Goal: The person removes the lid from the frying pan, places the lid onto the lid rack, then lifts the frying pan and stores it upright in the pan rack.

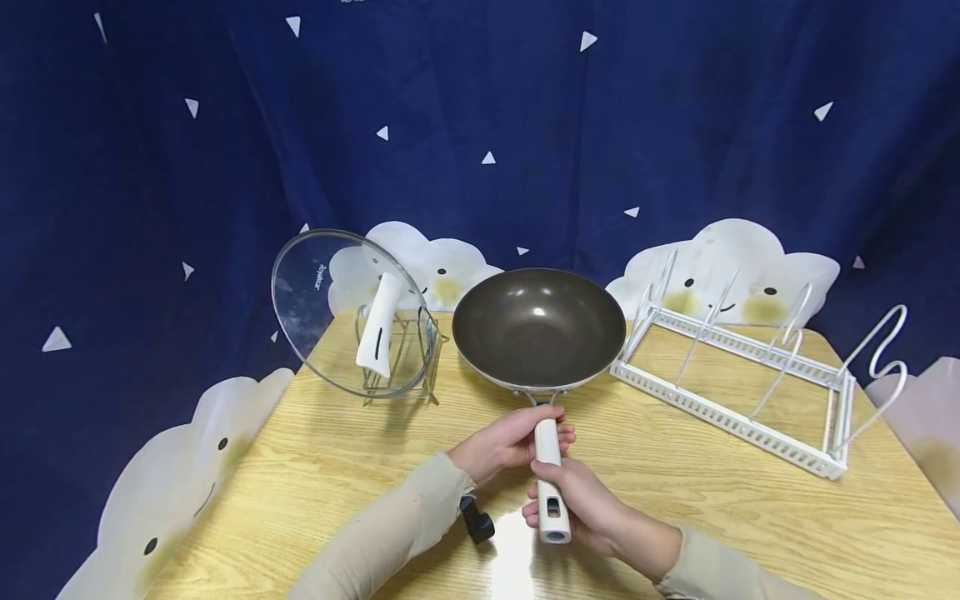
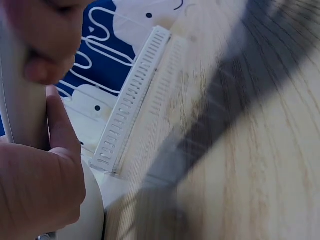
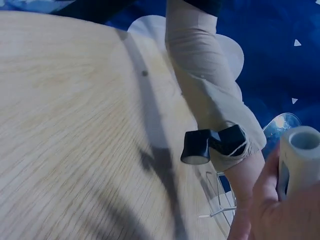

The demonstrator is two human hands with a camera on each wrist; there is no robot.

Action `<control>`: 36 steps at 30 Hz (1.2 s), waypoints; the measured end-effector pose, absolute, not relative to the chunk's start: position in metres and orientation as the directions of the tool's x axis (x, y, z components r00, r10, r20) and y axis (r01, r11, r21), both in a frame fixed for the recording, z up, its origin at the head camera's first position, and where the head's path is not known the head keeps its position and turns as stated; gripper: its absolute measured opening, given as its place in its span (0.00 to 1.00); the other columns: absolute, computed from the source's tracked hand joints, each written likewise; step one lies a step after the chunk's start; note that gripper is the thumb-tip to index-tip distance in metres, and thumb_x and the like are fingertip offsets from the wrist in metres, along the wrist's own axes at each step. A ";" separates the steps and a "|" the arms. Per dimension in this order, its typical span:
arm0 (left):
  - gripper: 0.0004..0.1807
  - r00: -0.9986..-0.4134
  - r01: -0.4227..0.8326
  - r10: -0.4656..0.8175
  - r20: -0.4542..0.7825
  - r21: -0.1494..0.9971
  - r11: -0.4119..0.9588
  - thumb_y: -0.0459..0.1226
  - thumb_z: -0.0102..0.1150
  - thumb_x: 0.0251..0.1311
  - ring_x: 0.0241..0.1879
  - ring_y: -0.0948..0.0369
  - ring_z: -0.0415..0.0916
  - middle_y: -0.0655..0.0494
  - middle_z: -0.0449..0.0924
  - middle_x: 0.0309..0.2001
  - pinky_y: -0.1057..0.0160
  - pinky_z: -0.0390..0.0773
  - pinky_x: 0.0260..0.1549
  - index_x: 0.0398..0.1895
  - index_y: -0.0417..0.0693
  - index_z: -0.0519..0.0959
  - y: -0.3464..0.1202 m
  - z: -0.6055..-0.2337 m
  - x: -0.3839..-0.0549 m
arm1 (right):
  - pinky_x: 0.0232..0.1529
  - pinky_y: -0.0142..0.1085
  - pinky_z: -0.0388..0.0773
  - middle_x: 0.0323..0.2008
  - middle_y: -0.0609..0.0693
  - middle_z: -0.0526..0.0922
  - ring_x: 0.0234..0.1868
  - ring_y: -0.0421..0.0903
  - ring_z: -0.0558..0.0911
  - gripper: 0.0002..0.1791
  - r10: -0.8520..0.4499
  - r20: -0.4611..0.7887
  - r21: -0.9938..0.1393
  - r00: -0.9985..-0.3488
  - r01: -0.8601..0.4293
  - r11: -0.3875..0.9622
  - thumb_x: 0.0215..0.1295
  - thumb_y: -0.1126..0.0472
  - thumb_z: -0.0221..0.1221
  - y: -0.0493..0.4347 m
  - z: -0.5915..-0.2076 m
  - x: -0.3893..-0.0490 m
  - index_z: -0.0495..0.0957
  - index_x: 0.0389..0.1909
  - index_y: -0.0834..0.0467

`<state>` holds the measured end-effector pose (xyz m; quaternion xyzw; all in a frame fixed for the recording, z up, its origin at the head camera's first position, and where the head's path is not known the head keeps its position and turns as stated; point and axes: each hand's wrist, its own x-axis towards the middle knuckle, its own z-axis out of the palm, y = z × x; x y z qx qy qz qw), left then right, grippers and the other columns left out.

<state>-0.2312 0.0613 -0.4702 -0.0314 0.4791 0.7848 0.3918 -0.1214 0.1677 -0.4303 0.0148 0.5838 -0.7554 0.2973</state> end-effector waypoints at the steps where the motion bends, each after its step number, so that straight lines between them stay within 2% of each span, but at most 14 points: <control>1: 0.08 -0.686 -0.654 0.591 -0.424 0.716 -0.246 0.35 0.48 0.66 0.41 0.52 0.81 0.38 0.79 0.43 0.59 0.76 0.50 0.38 0.36 0.71 0.062 -0.470 -0.231 | 0.27 0.31 0.78 0.27 0.50 0.73 0.22 0.40 0.79 0.19 -0.411 -0.374 -0.872 -0.831 0.466 -0.148 0.71 0.59 0.42 0.168 -0.430 -0.122 0.49 0.51 0.69; 3: 0.11 -0.676 -0.669 0.607 -0.418 0.693 -0.268 0.33 0.47 0.67 0.51 0.47 0.76 0.32 0.75 0.51 0.57 0.72 0.54 0.45 0.32 0.70 0.066 -0.470 -0.231 | 0.23 0.29 0.76 0.26 0.49 0.73 0.19 0.38 0.77 0.20 -0.366 -0.391 -0.873 -0.845 0.467 -0.145 0.70 0.59 0.43 0.167 -0.429 -0.122 0.49 0.52 0.68; 5: 0.14 -0.664 -0.683 0.624 -0.411 0.673 -0.283 0.32 0.46 0.67 0.58 0.46 0.69 0.31 0.73 0.53 0.58 0.71 0.56 0.49 0.28 0.68 0.069 -0.470 -0.231 | 0.19 0.28 0.74 0.25 0.47 0.72 0.16 0.37 0.75 0.20 -0.323 -0.402 -0.882 -0.857 0.457 -0.112 0.70 0.58 0.46 0.167 -0.428 -0.122 0.51 0.50 0.67; 8: 0.17 -0.657 -0.693 0.639 -0.400 0.654 -0.304 0.32 0.44 0.67 0.60 0.46 0.68 0.30 0.66 0.59 0.58 0.68 0.58 0.52 0.25 0.68 0.073 -0.472 -0.231 | 0.15 0.28 0.71 0.20 0.46 0.72 0.13 0.36 0.73 0.16 -0.289 -0.387 -0.909 -0.876 0.414 -0.038 0.68 0.56 0.50 0.170 -0.430 -0.121 0.60 0.41 0.65; 10: 0.16 -0.669 -0.687 0.629 -0.397 0.652 -0.319 0.32 0.44 0.67 0.57 0.48 0.72 0.31 0.70 0.57 0.56 0.67 0.59 0.51 0.26 0.70 0.075 -0.473 -0.230 | 0.14 0.28 0.70 0.17 0.46 0.72 0.12 0.36 0.73 0.14 -0.288 -0.368 -0.922 -0.884 0.386 -0.007 0.67 0.56 0.52 0.173 -0.431 -0.121 0.63 0.36 0.64; 12: 0.13 -0.696 -0.668 0.600 -0.395 0.664 -0.337 0.32 0.46 0.66 0.48 0.51 0.78 0.34 0.77 0.48 0.55 0.70 0.57 0.45 0.28 0.73 0.077 -0.474 -0.230 | 0.14 0.28 0.70 0.14 0.47 0.71 0.12 0.37 0.73 0.12 -0.295 -0.353 -0.932 -0.888 0.363 0.021 0.66 0.58 0.53 0.176 -0.432 -0.121 0.64 0.32 0.63; 14: 0.09 -0.723 -0.644 0.566 -0.396 0.683 -0.345 0.32 0.48 0.64 0.38 0.57 0.81 0.42 0.81 0.37 0.56 0.74 0.52 0.36 0.33 0.76 0.079 -0.475 -0.228 | 0.14 0.28 0.70 0.13 0.47 0.71 0.12 0.37 0.73 0.11 -0.306 -0.344 -0.936 -0.887 0.351 0.034 0.65 0.60 0.53 0.179 -0.433 -0.122 0.63 0.32 0.63; 16: 0.09 -0.747 -0.619 0.535 -0.394 0.704 -0.347 0.33 0.50 0.64 0.29 0.61 0.79 0.50 0.79 0.27 0.60 0.79 0.44 0.27 0.38 0.76 0.081 -0.475 -0.227 | 0.13 0.28 0.70 0.12 0.47 0.71 0.11 0.37 0.73 0.11 -0.317 -0.341 -0.938 -0.885 0.343 0.049 0.65 0.60 0.53 0.181 -0.433 -0.122 0.63 0.33 0.63; 18: 0.12 -0.767 -0.597 0.514 -0.385 0.721 -0.352 0.33 0.51 0.63 0.24 0.63 0.77 0.54 0.76 0.22 0.64 0.80 0.37 0.21 0.42 0.75 0.083 -0.475 -0.226 | 0.13 0.29 0.70 0.12 0.47 0.71 0.11 0.37 0.73 0.11 -0.328 -0.333 -0.942 -0.884 0.330 0.064 0.65 0.60 0.53 0.183 -0.433 -0.122 0.62 0.34 0.64; 22: 0.15 -0.785 -0.575 0.495 -0.373 0.735 -0.359 0.34 0.50 0.64 0.22 0.65 0.74 0.57 0.72 0.19 0.68 0.79 0.29 0.18 0.45 0.73 0.085 -0.474 -0.224 | 0.12 0.29 0.70 0.12 0.47 0.72 0.11 0.38 0.73 0.11 -0.342 -0.307 -0.951 -0.888 0.298 0.080 0.66 0.61 0.52 0.185 -0.435 -0.123 0.62 0.35 0.65; 36: 0.15 -0.796 -0.559 0.489 -0.357 0.743 -0.367 0.32 0.49 0.63 0.21 0.65 0.73 0.55 0.72 0.19 0.68 0.79 0.29 0.17 0.44 0.72 0.085 -0.474 -0.221 | 0.12 0.29 0.71 0.12 0.50 0.72 0.11 0.39 0.74 0.13 -0.326 -0.260 -0.966 -0.909 0.240 0.102 0.65 0.62 0.53 0.183 -0.434 -0.119 0.61 0.37 0.68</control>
